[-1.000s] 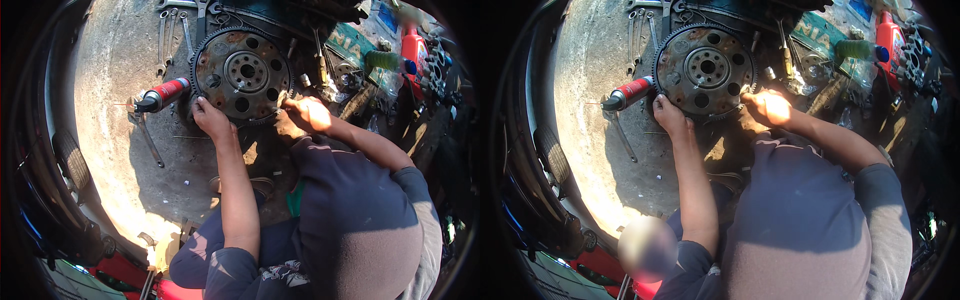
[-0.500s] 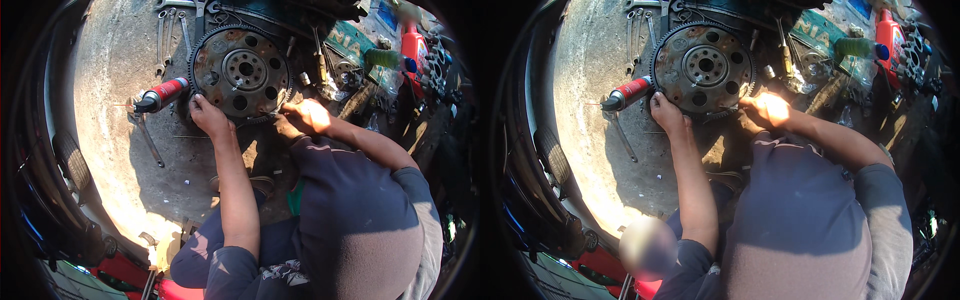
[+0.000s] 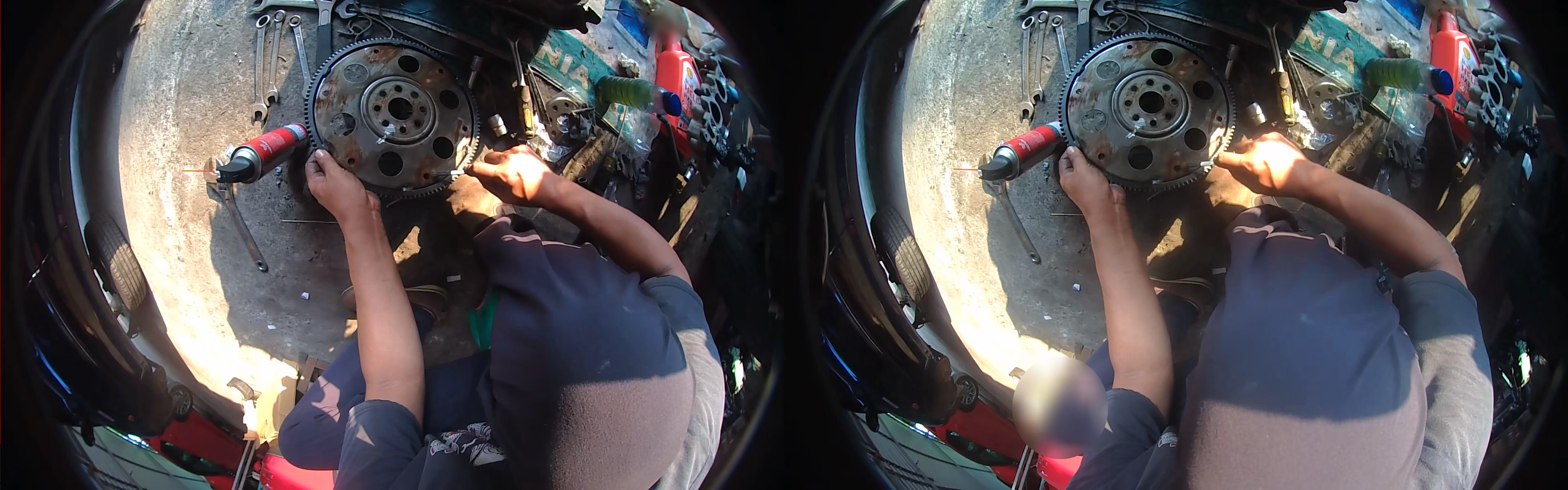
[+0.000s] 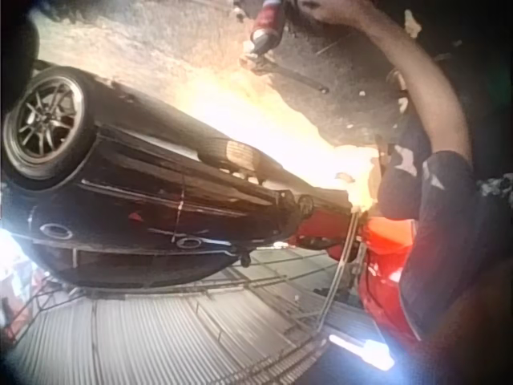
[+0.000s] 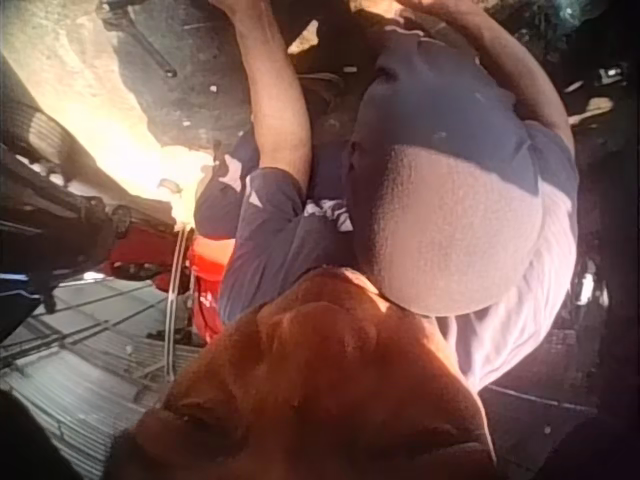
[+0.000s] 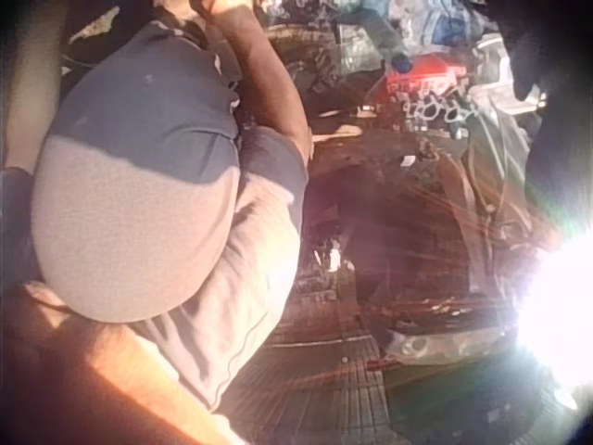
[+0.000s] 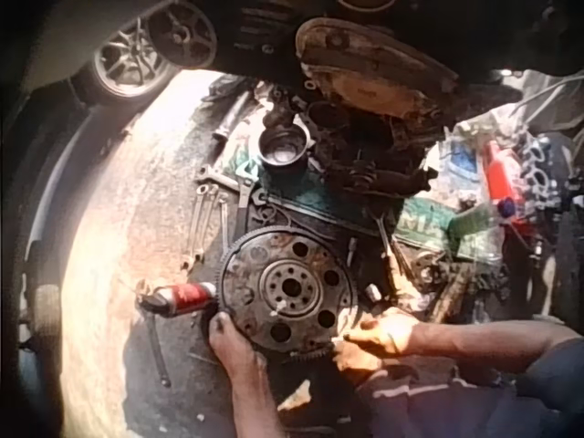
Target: Installing and tightening bolts on a car engine flywheel.
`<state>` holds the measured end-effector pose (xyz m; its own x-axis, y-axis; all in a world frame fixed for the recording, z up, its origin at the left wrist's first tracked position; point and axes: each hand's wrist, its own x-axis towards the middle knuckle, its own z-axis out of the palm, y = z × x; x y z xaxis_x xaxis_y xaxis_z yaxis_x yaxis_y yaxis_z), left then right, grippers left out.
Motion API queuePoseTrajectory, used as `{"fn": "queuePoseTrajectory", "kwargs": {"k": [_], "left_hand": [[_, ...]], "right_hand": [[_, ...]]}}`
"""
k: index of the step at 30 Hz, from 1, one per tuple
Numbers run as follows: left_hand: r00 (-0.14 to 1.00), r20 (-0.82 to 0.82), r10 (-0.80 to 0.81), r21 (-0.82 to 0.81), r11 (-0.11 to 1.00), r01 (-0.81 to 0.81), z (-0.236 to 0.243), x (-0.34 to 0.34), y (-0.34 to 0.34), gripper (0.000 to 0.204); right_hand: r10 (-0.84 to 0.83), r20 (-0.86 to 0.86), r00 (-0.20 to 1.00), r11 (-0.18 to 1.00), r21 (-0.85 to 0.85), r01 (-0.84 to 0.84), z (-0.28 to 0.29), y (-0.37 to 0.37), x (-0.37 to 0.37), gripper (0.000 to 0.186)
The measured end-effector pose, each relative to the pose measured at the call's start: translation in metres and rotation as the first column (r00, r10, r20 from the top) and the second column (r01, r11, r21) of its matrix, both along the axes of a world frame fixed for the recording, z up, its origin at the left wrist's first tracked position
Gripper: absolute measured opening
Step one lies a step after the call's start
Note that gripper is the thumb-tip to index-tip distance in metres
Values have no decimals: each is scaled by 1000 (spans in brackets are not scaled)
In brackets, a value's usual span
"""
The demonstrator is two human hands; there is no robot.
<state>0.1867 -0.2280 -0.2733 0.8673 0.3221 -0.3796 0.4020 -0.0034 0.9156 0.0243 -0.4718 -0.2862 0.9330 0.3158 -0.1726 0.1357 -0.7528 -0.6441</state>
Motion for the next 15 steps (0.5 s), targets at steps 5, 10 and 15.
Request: {"fn": "queuePoseTrajectory", "kwargs": {"k": [5,10,15], "left_hand": [[1000,-6,6,-19,1000,-6,-4,-4,1,29],[1000,-9,3,-18,1000,-4,-8,-4,6,29],[1000,11,2,1,1000,-2,-5,-1,5,29]], "right_hand": [[73,122,990,993,85,-84,-12,13,-5,37],[52,-188,981,999,16,-50,-4,7,3,40],[68,-101,993,997,55,-63,5,6,7,33]]}}
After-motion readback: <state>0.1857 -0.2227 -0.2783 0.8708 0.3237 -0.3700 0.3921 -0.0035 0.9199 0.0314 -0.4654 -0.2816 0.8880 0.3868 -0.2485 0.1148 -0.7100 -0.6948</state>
